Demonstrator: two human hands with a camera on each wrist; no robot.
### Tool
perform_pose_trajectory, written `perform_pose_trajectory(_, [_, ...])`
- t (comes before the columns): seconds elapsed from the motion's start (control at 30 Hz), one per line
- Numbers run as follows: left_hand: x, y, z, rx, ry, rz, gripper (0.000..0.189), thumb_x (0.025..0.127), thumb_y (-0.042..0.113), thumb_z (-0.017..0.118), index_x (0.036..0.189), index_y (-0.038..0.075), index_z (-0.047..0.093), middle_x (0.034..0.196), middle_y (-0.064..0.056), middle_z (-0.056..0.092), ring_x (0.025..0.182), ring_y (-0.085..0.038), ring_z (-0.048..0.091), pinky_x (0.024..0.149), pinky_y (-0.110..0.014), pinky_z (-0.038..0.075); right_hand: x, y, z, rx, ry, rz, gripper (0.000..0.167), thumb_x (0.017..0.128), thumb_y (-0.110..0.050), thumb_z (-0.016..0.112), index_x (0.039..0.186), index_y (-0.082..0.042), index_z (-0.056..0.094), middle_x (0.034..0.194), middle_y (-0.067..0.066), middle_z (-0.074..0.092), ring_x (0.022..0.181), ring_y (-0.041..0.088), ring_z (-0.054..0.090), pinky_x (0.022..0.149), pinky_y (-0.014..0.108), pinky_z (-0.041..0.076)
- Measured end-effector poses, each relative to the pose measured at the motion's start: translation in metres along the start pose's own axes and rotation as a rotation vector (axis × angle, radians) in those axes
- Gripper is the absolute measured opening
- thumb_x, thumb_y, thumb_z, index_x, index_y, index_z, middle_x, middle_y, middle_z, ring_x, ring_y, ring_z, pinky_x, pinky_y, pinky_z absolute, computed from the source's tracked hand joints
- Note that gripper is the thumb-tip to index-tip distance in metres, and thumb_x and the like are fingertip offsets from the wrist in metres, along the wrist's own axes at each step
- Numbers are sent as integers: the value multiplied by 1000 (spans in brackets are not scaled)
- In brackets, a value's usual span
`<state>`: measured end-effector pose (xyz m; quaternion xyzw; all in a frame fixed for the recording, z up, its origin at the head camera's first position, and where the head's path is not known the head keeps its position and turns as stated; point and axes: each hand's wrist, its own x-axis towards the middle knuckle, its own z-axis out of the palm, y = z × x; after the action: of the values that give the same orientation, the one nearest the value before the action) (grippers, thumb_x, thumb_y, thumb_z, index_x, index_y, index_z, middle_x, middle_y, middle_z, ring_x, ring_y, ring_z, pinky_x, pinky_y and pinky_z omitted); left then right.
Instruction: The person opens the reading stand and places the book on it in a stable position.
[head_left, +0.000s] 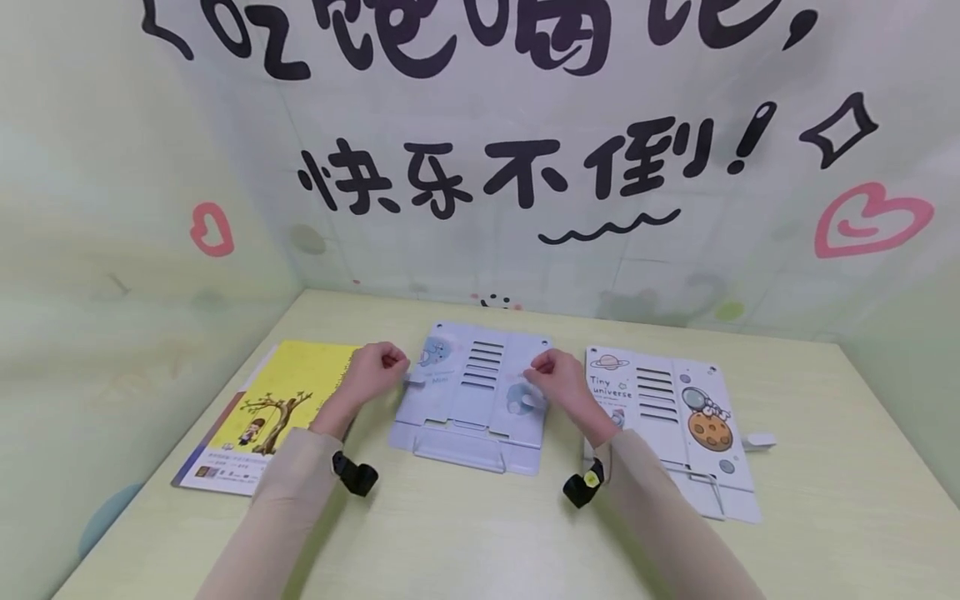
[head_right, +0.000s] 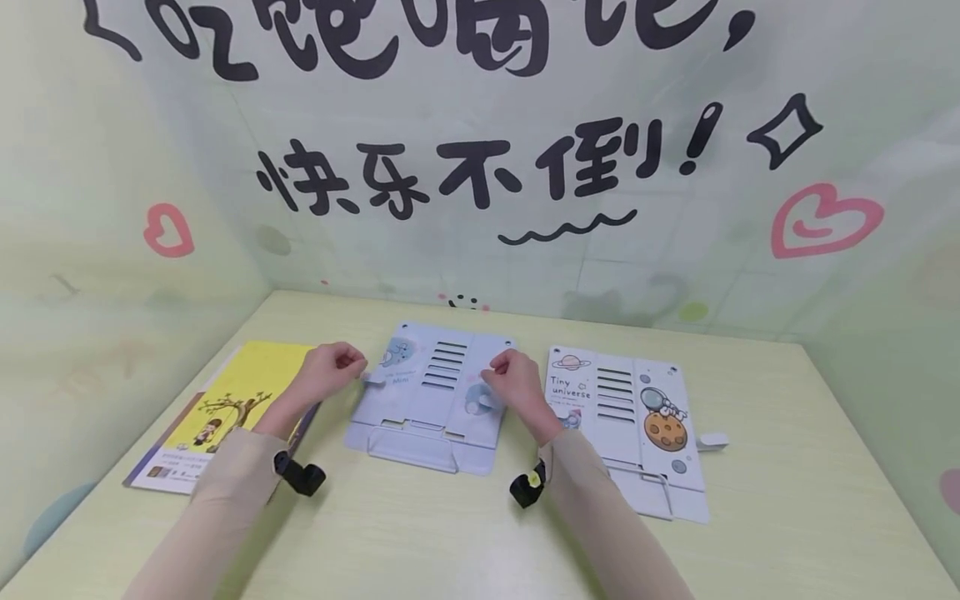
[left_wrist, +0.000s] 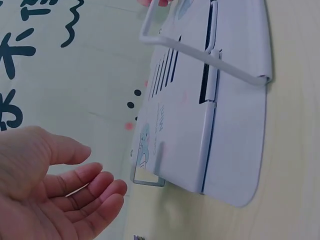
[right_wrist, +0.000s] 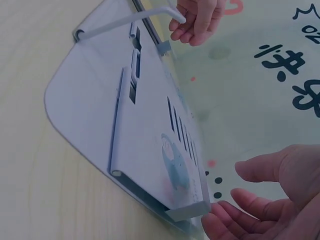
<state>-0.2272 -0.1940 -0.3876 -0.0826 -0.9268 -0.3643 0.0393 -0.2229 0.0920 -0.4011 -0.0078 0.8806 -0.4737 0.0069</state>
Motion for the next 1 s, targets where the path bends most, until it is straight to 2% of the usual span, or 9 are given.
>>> perform_pose_trajectory(0.1, [13,-2,4,-6,-1,-88,15,89,6,58,92,-9,62,84,-17,62,75,-25,56,64,-30,47,4,3,0,4,15,24,20,84,-6,65,100,4,60,92,15,60,82,23,57,69,28,49])
perform_pose_trajectory(0.23, [27,-3,11,-25,-39,-209,20,91,9,57,100,-8,61,93,-19,62,81,-25,57,68,-31,49,11,10,-1,2,44,50,22,83,-5,66,101,4,59,93,16,60,83,24,56,73,31,49])
perform_pose_trajectory(0.4, [38,-1,18,-28,-68,-305,24,91,13,58,103,-7,62,98,-19,61,81,-24,56,66,-29,48,16,14,-3,19,50,121,26,83,-4,65,106,5,57,98,17,58,86,25,55,74,32,48])
perform_pose_trajectory(0.53, [41,3,21,-39,-77,-335,23,90,13,59,102,-6,64,96,-18,62,78,-21,56,62,-25,46,18,14,-3,31,45,184,28,83,-4,64,109,4,55,102,18,57,89,26,55,75,31,49])
perform_pose_trajectory(0.7, [44,2,24,-44,-89,-346,23,90,13,58,102,-6,65,94,-17,62,77,-20,56,61,-24,44,23,16,-2,21,50,209,28,83,-1,62,110,4,55,105,20,58,91,28,57,73,31,50])
perform_pose_trajectory(0.83, [46,1,26,-47,-89,-365,26,90,12,59,106,-7,64,100,-19,62,81,-22,57,67,-27,48,25,17,-1,11,64,206,29,82,3,60,111,6,56,106,22,60,92,29,58,73,31,50])
perform_pose_trajectory(1.0, [48,3,27,-68,-94,-403,30,90,10,59,114,-8,60,111,-23,60,92,-28,59,81,-35,50,26,19,-1,1,71,201,36,81,5,57,116,8,57,107,23,60,88,27,58,67,27,48])
